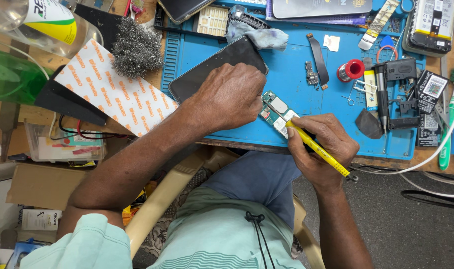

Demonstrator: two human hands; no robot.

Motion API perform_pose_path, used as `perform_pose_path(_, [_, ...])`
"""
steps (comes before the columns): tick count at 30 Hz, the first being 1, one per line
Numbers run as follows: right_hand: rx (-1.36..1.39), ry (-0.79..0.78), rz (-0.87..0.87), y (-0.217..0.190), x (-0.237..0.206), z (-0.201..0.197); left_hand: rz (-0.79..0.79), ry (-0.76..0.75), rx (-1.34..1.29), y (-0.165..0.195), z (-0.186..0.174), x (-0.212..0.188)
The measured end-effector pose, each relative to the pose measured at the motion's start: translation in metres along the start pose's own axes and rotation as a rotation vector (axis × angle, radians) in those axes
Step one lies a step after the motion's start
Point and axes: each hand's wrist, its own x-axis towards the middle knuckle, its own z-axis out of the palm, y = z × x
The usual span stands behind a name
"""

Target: The person applies solder paste from a syringe onto a disassembled phone motherboard on a blue repair mat, then solders the board with a yellow soldering iron, steadying the board with the other hand. They briefly clean the iron tip on a steel wool pad and continue soldering different points on the board.

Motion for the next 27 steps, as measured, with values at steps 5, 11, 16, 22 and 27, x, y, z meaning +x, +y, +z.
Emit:
perform_pose_path(5, [-0.001,-0.005,0.004,-0.0014,0.0009,0.0005,0.006,0.003,0.006,-0.0002,-0.0007,-0.0014])
perform_pose_path(11, [-0.018,-0.016,-0.012,-0.0034,0.0026,0.0,-0.005,0.005,0.004,-0.0001,-0.0011,-0.0009])
perform_pose_path(16, [-0.042,-0.033,-0.017,-0.0024,0.0016,-0.0014,0.029,0.036,0.018,-0.0005,-0.0008,-0.0014])
perform_pose_path(22, [0.119,0.001,0.073,0.0029,0.0004,-0.0043,0.004,0.001,0.011,-0.0005,-0.0007,-0.0008])
perform_pose_path(27, [0.041,-0.013,0.052,0.0018,-0.0006,-0.0036,0.006,-0.001,0.024,0.0003,-0.0015,-0.0025])
